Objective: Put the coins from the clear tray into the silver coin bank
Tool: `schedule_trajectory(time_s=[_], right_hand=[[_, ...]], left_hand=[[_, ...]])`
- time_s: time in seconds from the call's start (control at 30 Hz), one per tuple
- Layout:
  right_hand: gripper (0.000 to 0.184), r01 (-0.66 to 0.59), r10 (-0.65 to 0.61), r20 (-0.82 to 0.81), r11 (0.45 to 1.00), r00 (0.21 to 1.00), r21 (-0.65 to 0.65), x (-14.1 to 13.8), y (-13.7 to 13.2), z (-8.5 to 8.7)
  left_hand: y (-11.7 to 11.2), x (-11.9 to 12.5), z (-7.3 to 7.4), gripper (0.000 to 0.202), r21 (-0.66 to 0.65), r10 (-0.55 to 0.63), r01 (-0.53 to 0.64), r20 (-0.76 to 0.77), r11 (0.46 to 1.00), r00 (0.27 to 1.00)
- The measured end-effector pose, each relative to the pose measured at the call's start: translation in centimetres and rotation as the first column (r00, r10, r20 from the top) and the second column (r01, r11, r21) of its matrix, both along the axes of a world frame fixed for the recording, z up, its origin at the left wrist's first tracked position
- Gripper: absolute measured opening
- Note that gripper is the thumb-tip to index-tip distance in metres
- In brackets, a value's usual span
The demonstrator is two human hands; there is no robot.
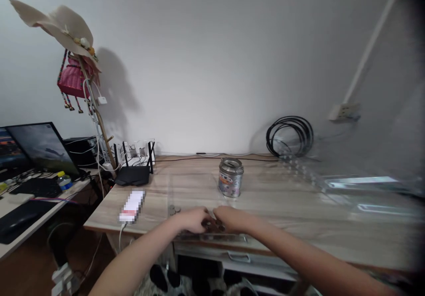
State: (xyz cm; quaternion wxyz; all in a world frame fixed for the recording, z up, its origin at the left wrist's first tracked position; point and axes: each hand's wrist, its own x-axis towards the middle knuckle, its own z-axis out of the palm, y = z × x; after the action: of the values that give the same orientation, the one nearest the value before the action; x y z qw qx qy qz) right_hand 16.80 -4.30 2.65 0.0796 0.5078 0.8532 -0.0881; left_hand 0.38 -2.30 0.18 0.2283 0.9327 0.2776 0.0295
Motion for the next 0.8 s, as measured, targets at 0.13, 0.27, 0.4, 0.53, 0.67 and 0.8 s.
schedule_trajectory(time_s=[0.13, 0.27, 0.4, 0.53, 0.67, 0.8], right_hand=[[0.021, 0.004, 0.0, 0.056, 0.998, 0.998, -0.069, -0.3, 0.0, 0.4], [0.021, 0.024, -0.015, 0.084, 0.994, 0.996, -0.104, -0.5, -0.2, 0.6], [0.024, 0.034, -0.02, 0.092, 0.987, 0.996, -0.158, -0.6, 0.0, 0.4], [0.024, 0.057, -0.032, 0.114, 0.973, 0.993, -0.224, -0.5, 0.8, -0.1], [0.019, 0.088, -0.028, 0.17, 0.928, 0.985, -0.362, -0.6, 2.0, -1.0], [0.029, 0.129, -0.03, 0.216, 0.877, 0.976, -0.462, -0.8, 3.1, -2.0]], left_hand=[[0.2, 0.4, 1.1, 0.041, -0.014, 0.032, -0.034, -0.139, 0.999, 0.99], [0.1, 0.5, 1.5, 0.032, -0.097, 0.067, -0.089, -0.215, 0.991, 0.974], [-0.3, 0.3, 1.6, 0.019, -0.129, 0.113, -0.152, -0.265, 0.98, 0.958], [-0.3, -0.3, 1.9, 0.02, -0.203, 0.196, -0.259, -0.287, 0.944, 0.938], [-0.1, -1.5, 2.2, 0.019, -0.257, 0.259, -0.335, -0.289, 0.907, 0.922], [-0.4, -2.5, 2.1, 0.018, -0.363, 0.368, -0.42, -0.204, 0.832, 0.907]])
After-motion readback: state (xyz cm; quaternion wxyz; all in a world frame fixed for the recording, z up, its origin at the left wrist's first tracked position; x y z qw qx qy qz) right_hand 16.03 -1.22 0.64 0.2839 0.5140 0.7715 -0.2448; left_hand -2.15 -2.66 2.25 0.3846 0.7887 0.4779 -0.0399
